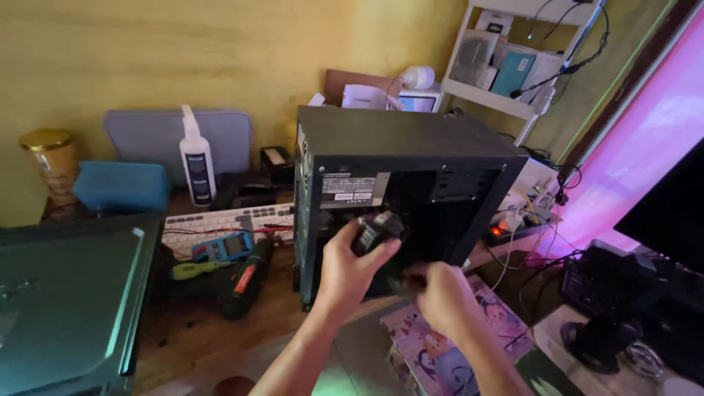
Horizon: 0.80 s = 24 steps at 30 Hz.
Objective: Cleaning the internal components of a desktop computer using a handheld vacuum and removing the CPU cooler.
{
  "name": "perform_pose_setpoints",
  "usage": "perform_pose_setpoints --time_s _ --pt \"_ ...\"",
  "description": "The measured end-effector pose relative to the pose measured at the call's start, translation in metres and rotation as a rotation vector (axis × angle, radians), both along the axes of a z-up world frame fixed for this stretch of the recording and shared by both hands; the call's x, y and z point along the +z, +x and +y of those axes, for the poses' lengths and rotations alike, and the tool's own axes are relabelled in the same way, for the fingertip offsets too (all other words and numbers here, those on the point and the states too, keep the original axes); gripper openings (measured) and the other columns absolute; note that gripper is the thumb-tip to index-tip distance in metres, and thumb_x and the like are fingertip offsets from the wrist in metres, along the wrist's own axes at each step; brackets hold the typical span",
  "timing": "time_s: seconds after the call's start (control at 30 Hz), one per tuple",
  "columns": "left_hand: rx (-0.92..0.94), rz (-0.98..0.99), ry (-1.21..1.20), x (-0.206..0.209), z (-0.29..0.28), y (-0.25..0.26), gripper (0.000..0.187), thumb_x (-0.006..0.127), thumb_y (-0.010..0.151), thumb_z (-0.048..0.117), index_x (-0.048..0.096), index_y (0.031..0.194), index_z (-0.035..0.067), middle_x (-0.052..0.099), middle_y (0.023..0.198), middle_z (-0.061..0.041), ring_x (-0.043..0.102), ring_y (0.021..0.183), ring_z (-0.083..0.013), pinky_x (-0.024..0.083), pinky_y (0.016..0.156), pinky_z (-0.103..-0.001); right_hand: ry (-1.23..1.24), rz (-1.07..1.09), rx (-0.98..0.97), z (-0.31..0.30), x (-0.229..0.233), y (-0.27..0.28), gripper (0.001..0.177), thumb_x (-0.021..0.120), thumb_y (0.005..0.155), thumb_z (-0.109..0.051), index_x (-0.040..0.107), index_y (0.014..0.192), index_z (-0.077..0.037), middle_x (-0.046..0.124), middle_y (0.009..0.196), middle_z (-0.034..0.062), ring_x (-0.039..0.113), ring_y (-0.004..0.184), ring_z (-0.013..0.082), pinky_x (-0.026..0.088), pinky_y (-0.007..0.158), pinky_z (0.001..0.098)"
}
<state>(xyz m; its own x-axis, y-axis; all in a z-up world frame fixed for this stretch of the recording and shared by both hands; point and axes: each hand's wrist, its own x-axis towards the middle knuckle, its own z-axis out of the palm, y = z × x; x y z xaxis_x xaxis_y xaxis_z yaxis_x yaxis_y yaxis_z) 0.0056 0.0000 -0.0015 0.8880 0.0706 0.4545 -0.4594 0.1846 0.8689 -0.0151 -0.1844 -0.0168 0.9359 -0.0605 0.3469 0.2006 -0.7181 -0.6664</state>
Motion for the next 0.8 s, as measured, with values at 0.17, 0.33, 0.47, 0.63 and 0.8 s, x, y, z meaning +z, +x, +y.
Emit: perform_pose_setpoints --time_s 0.17,0.33,0.47,0.63,0.8 --pt "0.08 0.014 0.082 -0.007 0.005 0.008 0.04 0.088 0.077 0.022 0.075 0.108 -0.001 0.077 0.091 -0.004 0.065 0.081 -0.0089 0.056 0.077 -0.028 -0.219 -0.273 -0.162 0.012 0.014 -0.007 0.022 0.075 0.09 -0.018 0.081 0.109 -0.009 0.078 0.086 0.0152 0.077 0.074 0.0205 0.055 0.064 0.0327" --pt "-0.056 0.149 -0.171 -0.016 -0.002 0.009 0.04 0.082 0.078 0.021 0.073 0.111 -0.001 0.076 0.094 -0.003 0.067 0.081 -0.0096 0.056 0.075 -0.029 0.509 -0.085 0.088 0.01 -0.007 0.007 0.024 0.066 0.094 -0.014 0.073 0.115 -0.002 0.077 0.081 0.009 0.074 0.065 0.0126 0.06 0.059 0.0282" --pt "-0.036 0.002 -0.082 -0.017 -0.003 0.003 0.041 0.084 0.08 0.019 0.072 0.115 0.001 0.074 0.098 -0.002 0.064 0.087 -0.0081 0.054 0.079 -0.028 0.329 0.013 0.07 0.015 -0.007 0.004 0.025 0.067 0.094 -0.013 0.074 0.114 0.0 0.08 0.083 0.0065 0.074 0.065 0.0137 0.058 0.06 0.028" --pt "-0.012 0.063 0.004 -0.002 0.003 -0.007 0.038 0.083 0.078 0.018 0.071 0.11 0.002 0.077 0.095 -0.004 0.067 0.084 -0.0087 0.057 0.077 -0.029 0.641 -0.034 0.065 0.016 -0.02 0.0 0.023 0.064 0.097 -0.013 0.074 0.115 -0.002 0.077 0.081 0.0112 0.074 0.063 0.0165 0.06 0.061 0.0312" --pt "0.01 0.023 -0.011 -0.029 -0.009 0.008 0.038 0.083 0.079 0.02 0.072 0.11 0.002 0.076 0.096 -0.005 0.067 0.085 -0.0105 0.057 0.078 -0.029 0.15 -0.28 -0.1 0.029 -0.012 -0.005 0.024 0.068 0.092 -0.012 0.075 0.112 -0.002 0.08 0.086 0.0087 0.076 0.067 0.0137 0.058 0.062 0.0292"
